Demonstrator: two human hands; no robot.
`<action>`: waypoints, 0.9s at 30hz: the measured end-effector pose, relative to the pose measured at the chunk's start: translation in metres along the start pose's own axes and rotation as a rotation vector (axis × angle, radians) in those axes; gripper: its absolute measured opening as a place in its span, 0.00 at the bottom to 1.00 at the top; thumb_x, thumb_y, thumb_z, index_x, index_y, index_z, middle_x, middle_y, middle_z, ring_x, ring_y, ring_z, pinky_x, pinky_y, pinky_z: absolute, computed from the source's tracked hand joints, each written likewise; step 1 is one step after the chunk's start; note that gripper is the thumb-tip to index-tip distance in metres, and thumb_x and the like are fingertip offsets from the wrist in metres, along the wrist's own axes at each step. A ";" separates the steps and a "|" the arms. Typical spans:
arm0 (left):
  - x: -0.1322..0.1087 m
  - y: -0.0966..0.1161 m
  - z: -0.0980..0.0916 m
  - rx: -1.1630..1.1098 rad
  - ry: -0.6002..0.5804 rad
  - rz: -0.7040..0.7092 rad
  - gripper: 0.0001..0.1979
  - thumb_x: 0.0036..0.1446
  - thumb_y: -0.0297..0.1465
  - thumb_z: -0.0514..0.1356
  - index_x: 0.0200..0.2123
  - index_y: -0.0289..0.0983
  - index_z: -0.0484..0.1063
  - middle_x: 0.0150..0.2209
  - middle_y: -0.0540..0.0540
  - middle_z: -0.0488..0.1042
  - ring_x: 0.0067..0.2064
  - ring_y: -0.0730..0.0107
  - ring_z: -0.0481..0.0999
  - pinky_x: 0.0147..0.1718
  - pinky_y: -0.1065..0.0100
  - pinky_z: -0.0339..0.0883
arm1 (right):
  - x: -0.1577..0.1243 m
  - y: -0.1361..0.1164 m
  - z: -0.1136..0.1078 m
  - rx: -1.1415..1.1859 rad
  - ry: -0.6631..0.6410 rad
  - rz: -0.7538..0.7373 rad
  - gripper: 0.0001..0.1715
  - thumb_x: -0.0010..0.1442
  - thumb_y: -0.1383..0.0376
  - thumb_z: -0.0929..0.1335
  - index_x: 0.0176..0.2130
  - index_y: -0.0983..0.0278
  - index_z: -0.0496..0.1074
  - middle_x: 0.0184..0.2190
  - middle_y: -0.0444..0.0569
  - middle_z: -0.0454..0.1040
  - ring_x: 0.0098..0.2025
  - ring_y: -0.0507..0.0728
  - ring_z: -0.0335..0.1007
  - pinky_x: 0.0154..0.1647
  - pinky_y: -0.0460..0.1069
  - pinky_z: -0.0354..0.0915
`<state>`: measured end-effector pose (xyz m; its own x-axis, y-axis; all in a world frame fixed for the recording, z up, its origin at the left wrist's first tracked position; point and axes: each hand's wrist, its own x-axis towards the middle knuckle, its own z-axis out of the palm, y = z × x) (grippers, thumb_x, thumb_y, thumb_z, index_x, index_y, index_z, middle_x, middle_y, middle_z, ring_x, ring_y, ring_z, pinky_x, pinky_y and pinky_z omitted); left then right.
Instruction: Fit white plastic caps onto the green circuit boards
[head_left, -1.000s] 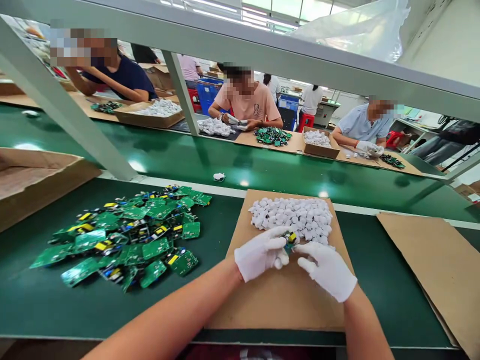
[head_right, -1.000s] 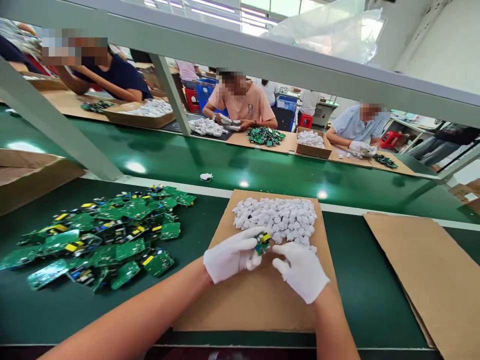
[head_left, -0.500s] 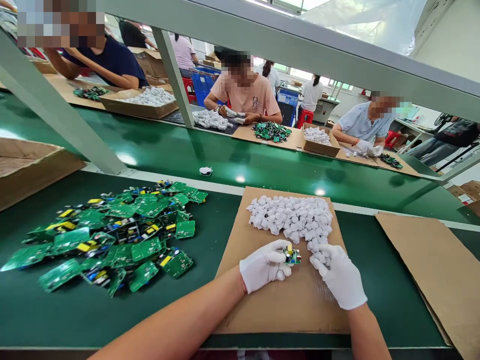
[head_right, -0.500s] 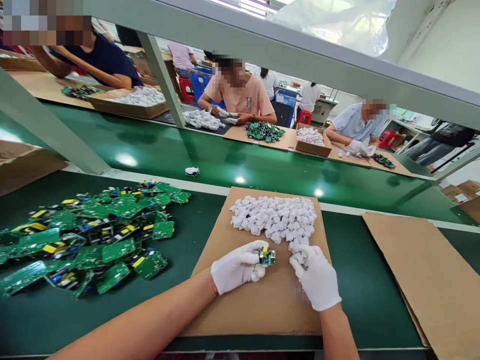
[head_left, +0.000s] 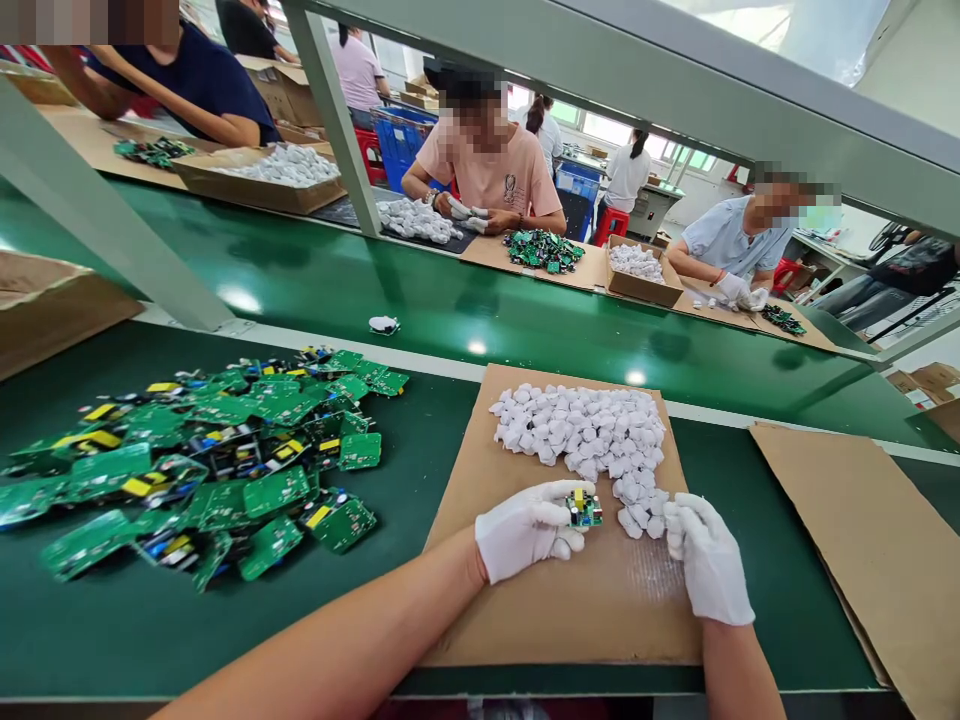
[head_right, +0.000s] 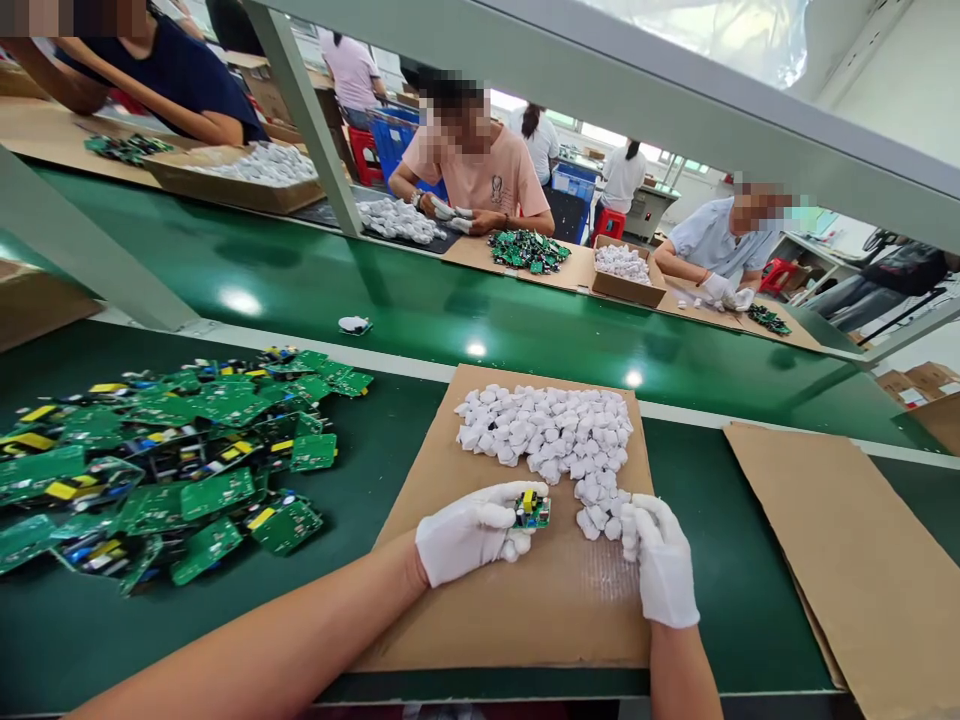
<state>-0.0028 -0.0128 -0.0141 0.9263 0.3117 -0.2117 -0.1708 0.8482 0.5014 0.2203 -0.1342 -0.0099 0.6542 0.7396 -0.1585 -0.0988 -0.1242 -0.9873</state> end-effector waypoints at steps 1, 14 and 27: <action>0.000 0.000 -0.001 -0.006 -0.004 0.005 0.29 0.43 0.24 0.61 0.51 0.37 0.62 0.36 0.44 0.69 0.30 0.71 0.73 0.27 0.70 0.62 | 0.000 -0.002 0.002 0.062 -0.011 0.004 0.13 0.53 0.57 0.68 0.37 0.63 0.66 0.22 0.41 0.68 0.17 0.48 0.58 0.15 0.44 0.55; -0.007 0.025 0.001 -0.105 0.025 0.269 0.17 0.39 0.20 0.60 0.36 0.34 0.69 0.30 0.46 0.71 0.31 0.73 0.71 0.27 0.74 0.60 | -0.041 -0.003 0.091 -1.282 -0.517 -0.705 0.25 0.58 0.69 0.60 0.55 0.60 0.64 0.52 0.51 0.69 0.49 0.66 0.63 0.48 0.63 0.59; -0.007 0.032 0.000 -0.089 0.074 0.331 0.18 0.39 0.19 0.59 0.38 0.35 0.68 0.35 0.45 0.72 0.30 0.73 0.72 0.25 0.73 0.59 | -0.052 0.003 0.102 -1.389 -0.657 -0.646 0.52 0.47 0.55 0.68 0.63 0.68 0.45 0.64 0.57 0.43 0.64 0.69 0.39 0.61 0.62 0.42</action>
<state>-0.0145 0.0124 0.0033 0.7898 0.6032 -0.1115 -0.4893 0.7291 0.4786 0.1097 -0.1060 -0.0059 -0.1223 0.9887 -0.0862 0.9768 0.1046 -0.1866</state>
